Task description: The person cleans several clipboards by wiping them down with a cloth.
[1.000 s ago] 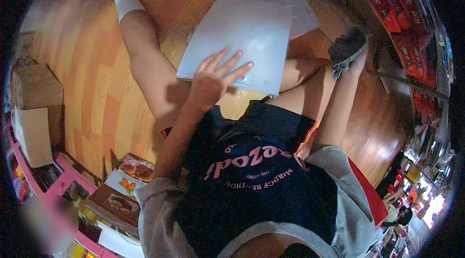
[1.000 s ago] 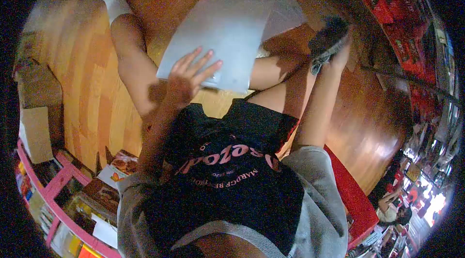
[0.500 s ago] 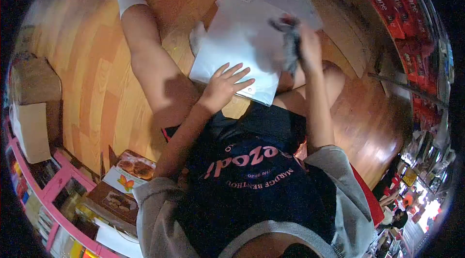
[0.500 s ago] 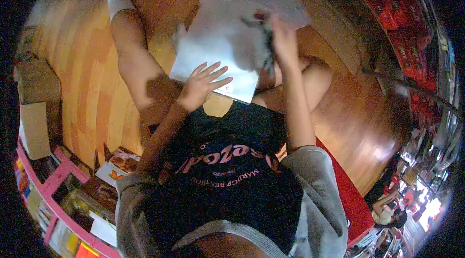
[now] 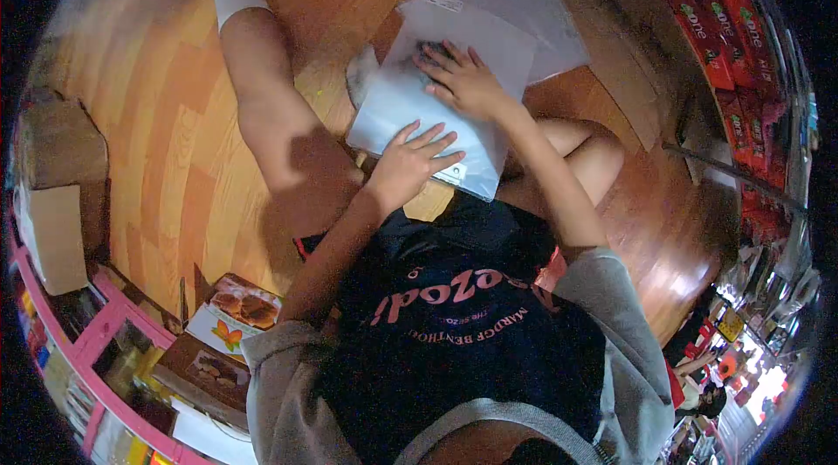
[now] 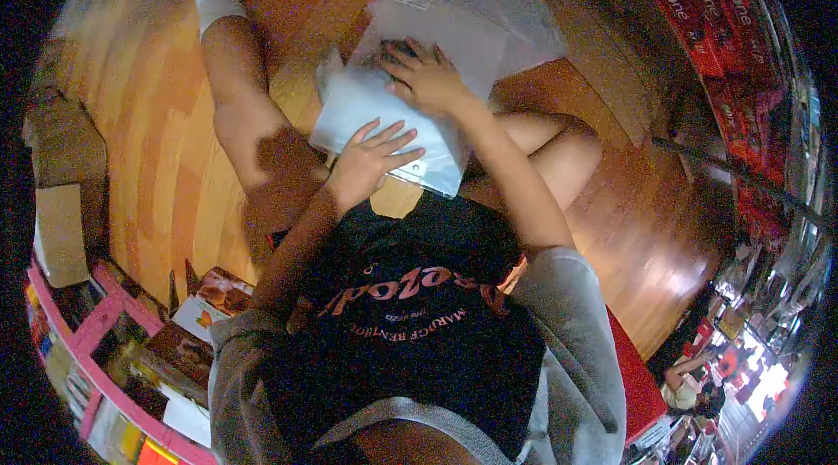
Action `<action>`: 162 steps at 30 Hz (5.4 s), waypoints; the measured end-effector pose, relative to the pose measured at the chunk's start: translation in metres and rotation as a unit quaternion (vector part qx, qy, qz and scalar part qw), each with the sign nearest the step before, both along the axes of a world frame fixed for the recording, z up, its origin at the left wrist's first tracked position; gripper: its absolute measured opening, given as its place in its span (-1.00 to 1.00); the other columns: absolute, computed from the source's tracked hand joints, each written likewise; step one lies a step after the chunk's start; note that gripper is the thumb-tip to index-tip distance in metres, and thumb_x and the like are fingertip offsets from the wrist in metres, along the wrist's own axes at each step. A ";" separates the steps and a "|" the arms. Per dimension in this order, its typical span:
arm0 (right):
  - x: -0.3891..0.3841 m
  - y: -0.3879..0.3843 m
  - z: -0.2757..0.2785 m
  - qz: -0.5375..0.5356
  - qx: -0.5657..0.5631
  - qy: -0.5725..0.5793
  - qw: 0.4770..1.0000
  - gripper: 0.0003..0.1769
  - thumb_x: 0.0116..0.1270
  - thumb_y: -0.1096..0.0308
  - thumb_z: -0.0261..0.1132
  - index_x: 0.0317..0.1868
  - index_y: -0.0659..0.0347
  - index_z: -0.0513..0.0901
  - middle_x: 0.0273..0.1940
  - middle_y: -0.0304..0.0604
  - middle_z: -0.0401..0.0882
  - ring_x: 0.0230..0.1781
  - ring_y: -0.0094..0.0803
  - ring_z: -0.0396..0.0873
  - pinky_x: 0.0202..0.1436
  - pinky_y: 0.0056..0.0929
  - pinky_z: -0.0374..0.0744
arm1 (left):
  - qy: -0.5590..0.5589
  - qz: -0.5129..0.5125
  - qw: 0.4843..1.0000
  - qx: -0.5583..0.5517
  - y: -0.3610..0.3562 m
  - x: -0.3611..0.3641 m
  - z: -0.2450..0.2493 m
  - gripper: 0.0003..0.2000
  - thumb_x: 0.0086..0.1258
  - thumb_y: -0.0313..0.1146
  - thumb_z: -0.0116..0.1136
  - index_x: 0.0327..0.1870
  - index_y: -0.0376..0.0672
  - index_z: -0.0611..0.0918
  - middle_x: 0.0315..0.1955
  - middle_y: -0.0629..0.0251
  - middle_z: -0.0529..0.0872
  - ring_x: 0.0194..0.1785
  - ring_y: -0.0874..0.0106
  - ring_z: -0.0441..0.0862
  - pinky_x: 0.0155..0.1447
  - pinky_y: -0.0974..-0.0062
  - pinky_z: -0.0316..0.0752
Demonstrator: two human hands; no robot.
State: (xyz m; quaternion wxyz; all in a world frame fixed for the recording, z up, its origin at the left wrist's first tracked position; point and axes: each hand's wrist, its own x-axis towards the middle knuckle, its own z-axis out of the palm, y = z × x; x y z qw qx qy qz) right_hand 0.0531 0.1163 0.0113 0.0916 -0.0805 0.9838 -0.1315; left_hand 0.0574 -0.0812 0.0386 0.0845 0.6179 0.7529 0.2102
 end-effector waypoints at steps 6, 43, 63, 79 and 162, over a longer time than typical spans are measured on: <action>-0.051 0.033 -0.019 -0.099 0.086 -0.039 0.991 -0.37 0.29 -0.13 -0.22 0.32 -0.15 -0.03 0.36 -0.17 -0.18 0.35 -0.04 -0.18 0.28 0.10 -0.05 | -0.038 0.001 0.999 -0.030 0.000 -0.001 0.002 -0.44 -0.03 -0.53 0.03 0.09 0.21 0.43 0.16 0.43 0.36 0.26 0.44 0.23 0.31 0.26 0.04; 0.039 0.086 -0.044 -0.305 0.102 0.037 0.946 -0.40 0.27 -0.06 -0.12 0.25 0.04 0.18 0.28 -0.12 0.08 0.28 -0.06 0.04 0.26 -0.15 0.15 | -0.039 0.030 0.998 0.035 0.000 0.006 -0.002 -0.59 0.10 -0.48 -0.06 0.01 0.14 0.50 0.08 0.36 0.46 0.21 0.37 0.31 0.30 0.23 0.04; 0.072 -0.029 0.041 -0.099 -0.006 0.106 0.989 -0.56 0.11 0.22 0.13 0.06 -0.13 0.47 0.07 -0.36 0.43 -0.26 -0.22 0.40 -0.18 -0.34 0.41 | -0.051 0.028 0.990 0.125 -0.002 -0.002 -0.009 -0.60 -0.14 -0.55 0.05 -0.15 -0.14 0.54 -0.03 0.25 0.47 0.06 0.31 0.40 0.09 0.36 0.27; 0.033 -0.024 0.007 -0.117 -0.023 0.093 0.989 -0.56 0.24 0.02 -0.01 0.13 -0.15 0.39 0.17 -0.30 0.31 0.20 -0.20 0.21 0.20 -0.11 0.17 | -0.005 0.052 0.984 0.170 0.000 -0.005 0.002 -0.51 -0.12 -0.53 0.07 -0.02 -0.03 0.50 -0.01 0.24 0.44 0.07 0.30 0.37 0.10 0.33 0.26; 0.094 0.142 -0.023 -0.573 -0.551 0.435 0.422 -0.73 0.24 0.45 -0.06 -0.15 0.36 0.53 -0.20 -0.10 0.53 -0.22 -0.36 0.48 -0.13 -0.47 0.45 | -0.678 0.524 0.487 0.166 0.078 -0.056 -0.015 -0.73 0.32 -0.27 -0.03 -0.05 -0.21 0.42 -0.31 0.33 0.54 -0.27 0.46 0.52 -0.18 0.50 0.42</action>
